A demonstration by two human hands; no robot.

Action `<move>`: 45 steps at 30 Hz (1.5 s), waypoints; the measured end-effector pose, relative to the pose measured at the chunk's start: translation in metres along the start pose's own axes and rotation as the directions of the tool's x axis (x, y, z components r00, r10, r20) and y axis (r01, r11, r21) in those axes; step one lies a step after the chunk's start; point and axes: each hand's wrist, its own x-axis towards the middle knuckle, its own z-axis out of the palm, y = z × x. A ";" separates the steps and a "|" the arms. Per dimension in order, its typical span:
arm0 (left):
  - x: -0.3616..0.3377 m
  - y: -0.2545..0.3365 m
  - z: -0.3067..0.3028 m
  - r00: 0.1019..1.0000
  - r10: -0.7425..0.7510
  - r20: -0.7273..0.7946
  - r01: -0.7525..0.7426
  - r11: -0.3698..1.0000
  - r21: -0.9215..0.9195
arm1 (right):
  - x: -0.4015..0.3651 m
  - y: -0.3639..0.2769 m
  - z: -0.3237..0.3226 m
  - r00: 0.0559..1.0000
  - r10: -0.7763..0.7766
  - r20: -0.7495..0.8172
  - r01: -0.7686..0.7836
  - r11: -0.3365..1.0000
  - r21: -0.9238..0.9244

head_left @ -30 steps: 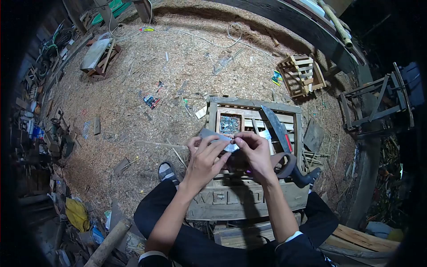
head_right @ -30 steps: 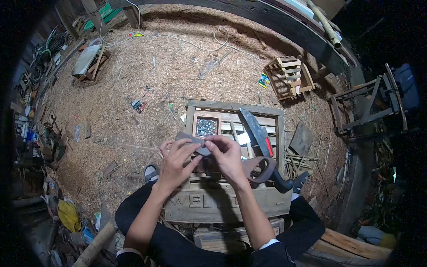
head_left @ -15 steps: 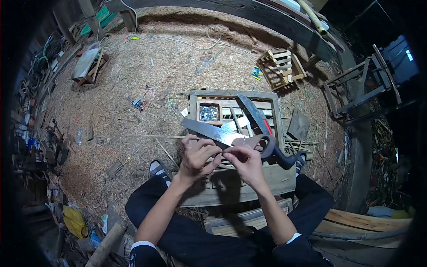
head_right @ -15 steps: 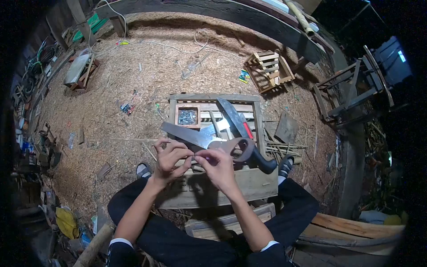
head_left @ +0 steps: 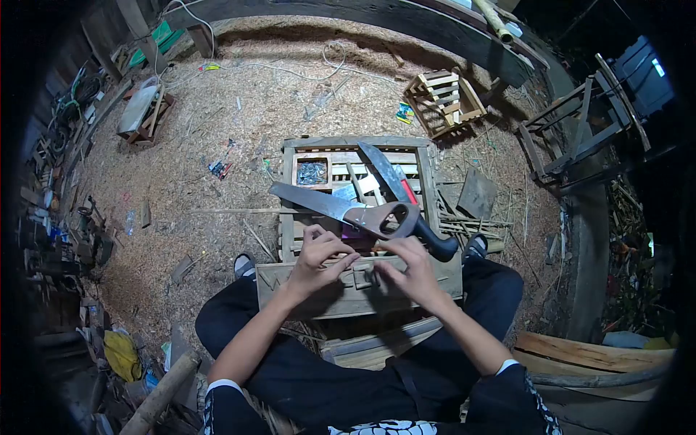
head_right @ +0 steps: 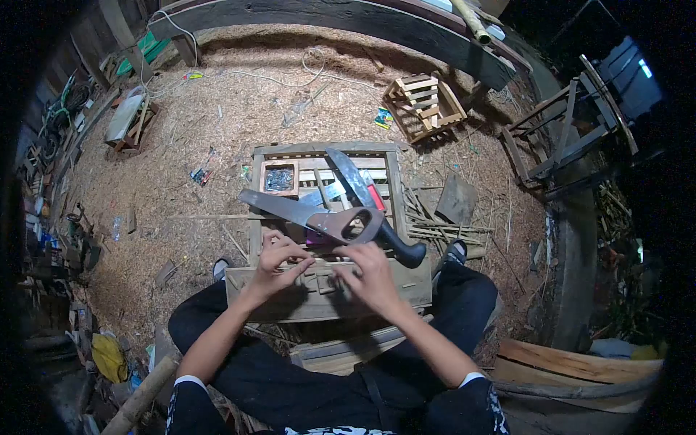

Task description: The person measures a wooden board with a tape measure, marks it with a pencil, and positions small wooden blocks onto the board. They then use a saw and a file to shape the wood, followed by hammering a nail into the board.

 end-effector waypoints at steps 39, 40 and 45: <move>-0.021 0.000 0.029 0.925 -0.318 -0.209 0.378 0.828 0.414 | 0.030 0.091 0.004 0.958 -0.255 -0.128 0.160 0.851 -0.501; -0.021 0.000 0.031 0.924 -0.319 -0.211 0.380 0.828 0.413 | 0.029 0.091 0.007 0.947 -0.304 -0.100 0.215 0.835 -0.506; -0.022 -0.001 0.043 0.956 -0.251 -0.150 0.290 0.876 0.386 | 0.017 0.088 0.024 0.972 -0.204 0.120 0.234 0.749 -0.620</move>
